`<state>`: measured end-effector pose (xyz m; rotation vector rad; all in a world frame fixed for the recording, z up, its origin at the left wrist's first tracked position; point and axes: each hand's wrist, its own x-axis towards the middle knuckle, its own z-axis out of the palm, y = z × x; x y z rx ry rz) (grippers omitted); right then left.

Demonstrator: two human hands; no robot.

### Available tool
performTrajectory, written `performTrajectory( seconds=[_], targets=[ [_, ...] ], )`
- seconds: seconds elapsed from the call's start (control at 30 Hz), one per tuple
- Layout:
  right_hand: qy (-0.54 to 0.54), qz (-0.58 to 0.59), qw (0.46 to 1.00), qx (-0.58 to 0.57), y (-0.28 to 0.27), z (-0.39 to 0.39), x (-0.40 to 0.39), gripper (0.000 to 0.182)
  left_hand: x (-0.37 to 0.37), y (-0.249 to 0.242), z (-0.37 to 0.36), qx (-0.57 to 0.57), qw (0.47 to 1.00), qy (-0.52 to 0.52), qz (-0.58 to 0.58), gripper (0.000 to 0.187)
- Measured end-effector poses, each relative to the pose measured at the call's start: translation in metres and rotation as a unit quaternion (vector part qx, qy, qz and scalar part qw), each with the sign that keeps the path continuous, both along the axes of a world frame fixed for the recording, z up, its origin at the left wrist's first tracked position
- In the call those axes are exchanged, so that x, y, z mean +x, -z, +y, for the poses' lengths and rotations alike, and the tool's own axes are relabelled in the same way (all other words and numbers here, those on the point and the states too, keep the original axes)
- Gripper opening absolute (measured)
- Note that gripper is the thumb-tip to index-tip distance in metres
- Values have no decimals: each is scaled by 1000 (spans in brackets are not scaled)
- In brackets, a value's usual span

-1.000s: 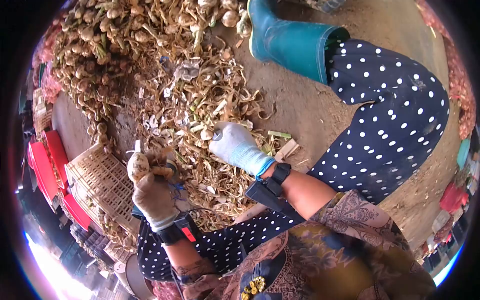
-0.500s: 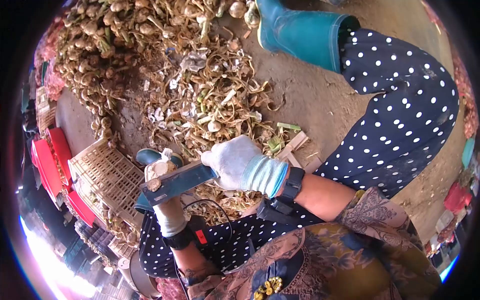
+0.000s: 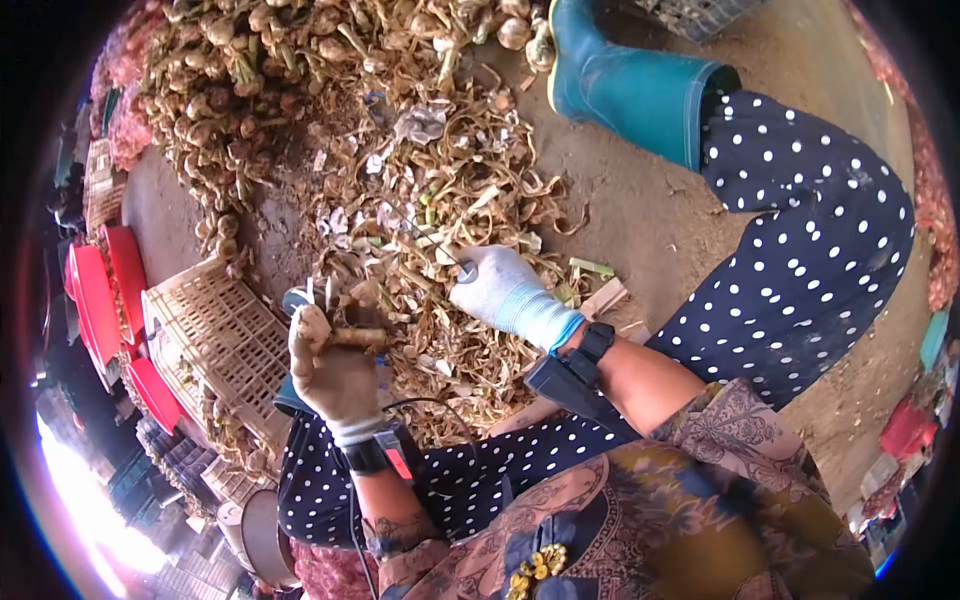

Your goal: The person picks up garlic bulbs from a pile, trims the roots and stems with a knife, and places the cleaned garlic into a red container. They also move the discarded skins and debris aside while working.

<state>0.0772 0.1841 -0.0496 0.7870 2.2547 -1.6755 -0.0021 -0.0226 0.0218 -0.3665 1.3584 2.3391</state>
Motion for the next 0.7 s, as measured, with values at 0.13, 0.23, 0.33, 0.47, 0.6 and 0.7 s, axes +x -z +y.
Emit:
performTrajectory(
  seconds=[0.13, 0.23, 0.33, 0.47, 0.6, 0.7],
  targets=[
    [-18, -1, 996, -90, -27, -10, 5, 29, 4, 1, -3, 99, 989, -63, -87, 55],
    [-37, 28, 996, -82, -31, -13, 8, 30, 3, -2, -4, 82, 988, -98, -86, 55],
    [20, 52, 993, -101, -21, -19, 8, 24, -3, 10, -23, 137, 986, -76, -61, 50],
    [52, -10, 981, -184, -29, -11, 3, 15, -39, -47, -54, 223, 954, -195, -50, 43],
    [61, -26, 978, -199, -36, -7, -1, 16, -93, -102, -129, 258, 864, -401, 160, 65],
    [63, 42, 987, -139, -24, 4, -1, 18, -112, -83, -115, -3, 896, -418, 151, 53]
  ],
)
